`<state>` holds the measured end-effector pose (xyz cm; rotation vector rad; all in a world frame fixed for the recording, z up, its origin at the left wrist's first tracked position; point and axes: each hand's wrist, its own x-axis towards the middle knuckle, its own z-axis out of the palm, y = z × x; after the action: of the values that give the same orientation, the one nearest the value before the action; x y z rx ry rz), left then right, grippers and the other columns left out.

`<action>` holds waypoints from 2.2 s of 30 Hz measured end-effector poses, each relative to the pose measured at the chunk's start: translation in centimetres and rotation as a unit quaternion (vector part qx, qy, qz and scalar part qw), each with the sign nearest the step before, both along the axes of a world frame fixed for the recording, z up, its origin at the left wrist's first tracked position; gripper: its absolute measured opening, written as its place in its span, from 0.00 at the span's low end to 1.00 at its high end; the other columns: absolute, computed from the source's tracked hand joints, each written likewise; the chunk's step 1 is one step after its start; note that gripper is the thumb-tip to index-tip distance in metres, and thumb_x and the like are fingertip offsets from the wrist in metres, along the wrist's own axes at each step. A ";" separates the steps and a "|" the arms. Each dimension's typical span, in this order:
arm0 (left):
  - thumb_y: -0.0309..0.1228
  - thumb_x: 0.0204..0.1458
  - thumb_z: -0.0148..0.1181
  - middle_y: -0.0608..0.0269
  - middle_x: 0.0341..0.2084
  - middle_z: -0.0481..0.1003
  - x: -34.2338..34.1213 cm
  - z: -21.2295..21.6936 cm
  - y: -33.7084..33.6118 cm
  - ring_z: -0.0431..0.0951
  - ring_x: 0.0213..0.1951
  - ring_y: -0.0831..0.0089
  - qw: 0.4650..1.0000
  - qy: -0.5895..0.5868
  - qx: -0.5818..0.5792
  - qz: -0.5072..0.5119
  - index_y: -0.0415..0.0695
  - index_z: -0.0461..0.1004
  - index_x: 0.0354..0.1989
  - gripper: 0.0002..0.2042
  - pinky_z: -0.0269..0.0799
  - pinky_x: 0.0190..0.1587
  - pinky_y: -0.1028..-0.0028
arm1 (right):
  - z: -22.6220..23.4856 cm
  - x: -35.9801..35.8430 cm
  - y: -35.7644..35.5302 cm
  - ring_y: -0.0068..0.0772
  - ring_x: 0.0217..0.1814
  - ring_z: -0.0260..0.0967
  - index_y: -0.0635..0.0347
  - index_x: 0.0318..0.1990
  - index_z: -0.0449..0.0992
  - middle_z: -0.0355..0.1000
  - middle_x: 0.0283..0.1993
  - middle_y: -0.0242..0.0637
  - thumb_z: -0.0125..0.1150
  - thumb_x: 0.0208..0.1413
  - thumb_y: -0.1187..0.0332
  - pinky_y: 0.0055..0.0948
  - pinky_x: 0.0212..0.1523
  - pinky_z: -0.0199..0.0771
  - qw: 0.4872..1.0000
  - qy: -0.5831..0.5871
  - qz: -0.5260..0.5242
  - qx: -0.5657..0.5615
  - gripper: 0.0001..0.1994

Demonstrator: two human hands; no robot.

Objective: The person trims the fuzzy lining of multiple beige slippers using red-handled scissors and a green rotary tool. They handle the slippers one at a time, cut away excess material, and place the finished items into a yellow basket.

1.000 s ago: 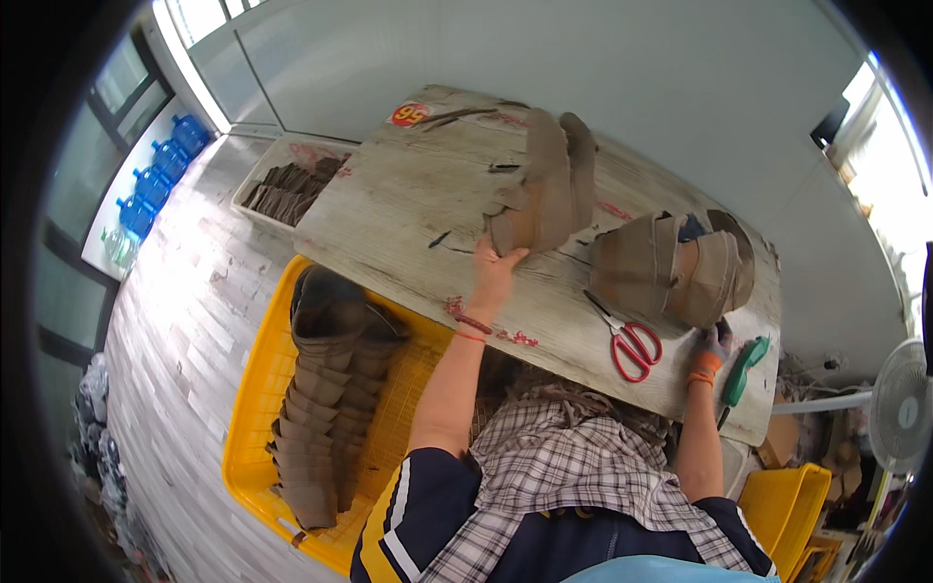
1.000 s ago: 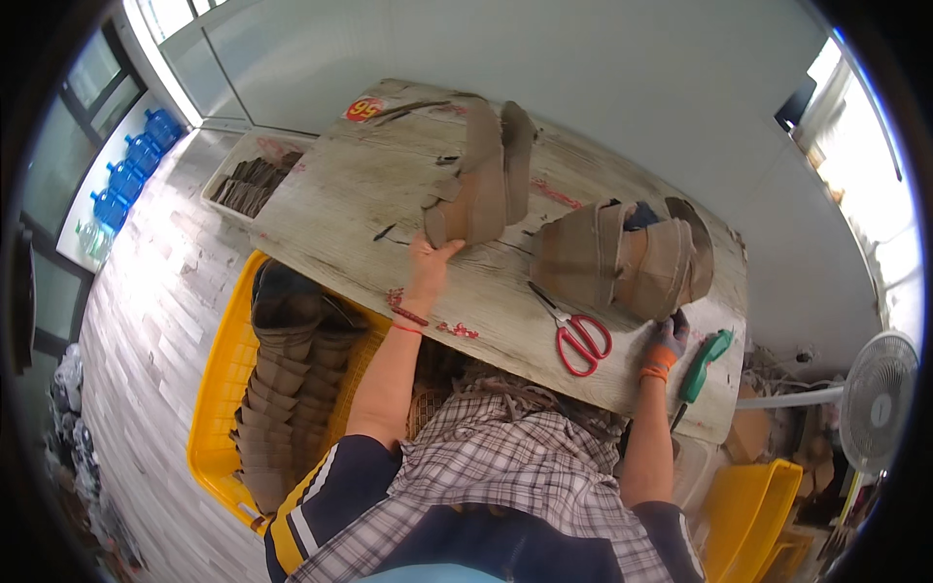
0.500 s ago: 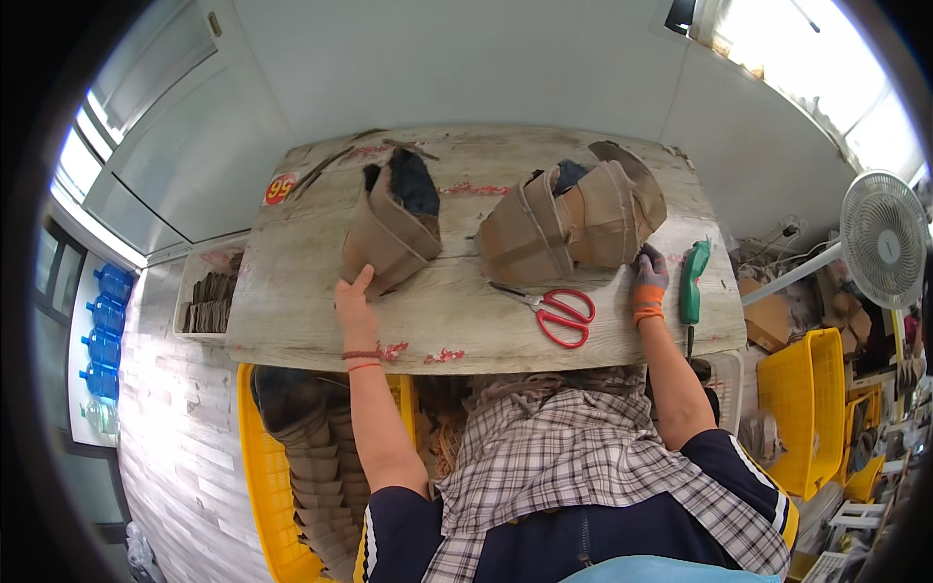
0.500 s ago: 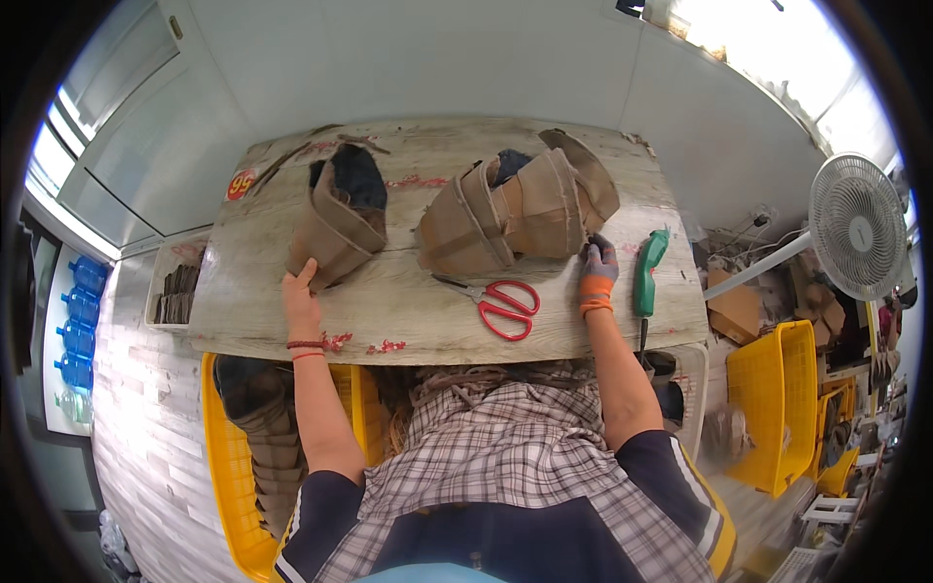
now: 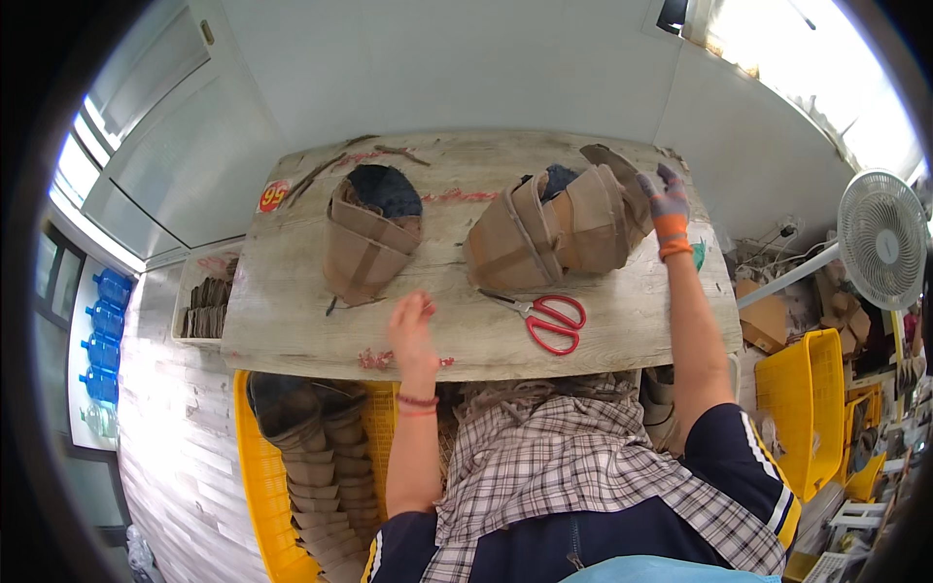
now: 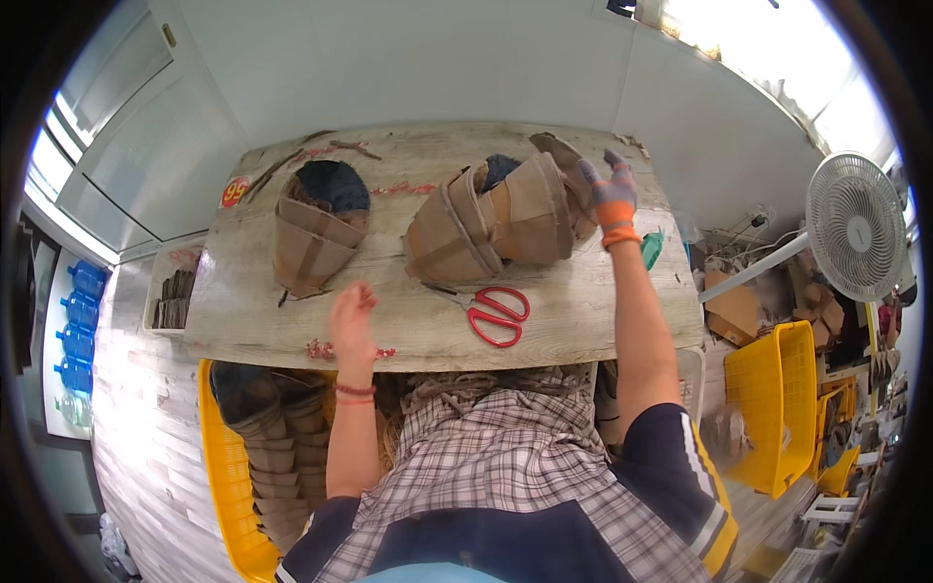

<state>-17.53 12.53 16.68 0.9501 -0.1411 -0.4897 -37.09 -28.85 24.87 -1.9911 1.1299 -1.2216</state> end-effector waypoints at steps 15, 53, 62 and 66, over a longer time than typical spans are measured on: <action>0.32 0.48 0.65 0.64 0.39 0.76 -0.4 4.3 -9.3 0.75 0.39 0.74 0.946 0.059 -0.043 -0.317 0.39 0.74 0.43 0.15 0.70 0.43 0.74 | 0.4 -2.5 2.5 0.25 0.41 0.67 0.67 0.46 0.71 0.73 0.38 0.30 0.68 0.47 0.55 0.22 0.46 0.66 0.866 -0.061 0.297 0.398 0.26; 0.32 0.53 0.58 0.67 0.34 0.70 12.0 -2.2 4.6 0.68 0.37 0.78 0.995 -0.039 -0.049 0.080 0.37 0.70 0.38 0.11 0.64 0.42 0.76 | -0.4 2.1 17.3 0.33 0.54 0.67 0.64 0.54 0.68 0.70 0.53 0.42 0.59 0.54 0.72 0.28 0.55 0.64 0.963 -0.007 0.141 -0.229 0.19; 0.27 0.54 0.54 0.60 0.46 0.73 9.6 2.1 5.7 0.71 0.48 0.71 0.988 0.007 -0.155 -0.007 0.34 0.68 0.50 0.16 0.64 0.53 0.73 | 2.0 16.0 28.5 0.39 0.51 0.68 0.61 0.52 0.71 0.71 0.49 0.42 0.70 0.43 0.71 0.31 0.53 0.67 0.902 0.047 0.371 -0.215 0.25; 0.21 0.52 0.53 0.61 0.47 0.72 4.5 1.5 13.1 0.70 0.52 0.71 0.991 -0.110 -0.071 0.037 0.33 0.67 0.51 0.16 0.62 0.55 0.75 | 4.0 18.1 36.2 0.29 0.53 0.66 0.66 0.53 0.68 0.70 0.51 0.42 0.76 0.36 0.66 0.28 0.53 0.67 0.776 -0.044 0.618 0.123 0.34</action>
<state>-13.01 25.64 18.18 0.8647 -0.3342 -0.3021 -18.97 7.34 28.84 -1.8060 -0.2030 -0.3854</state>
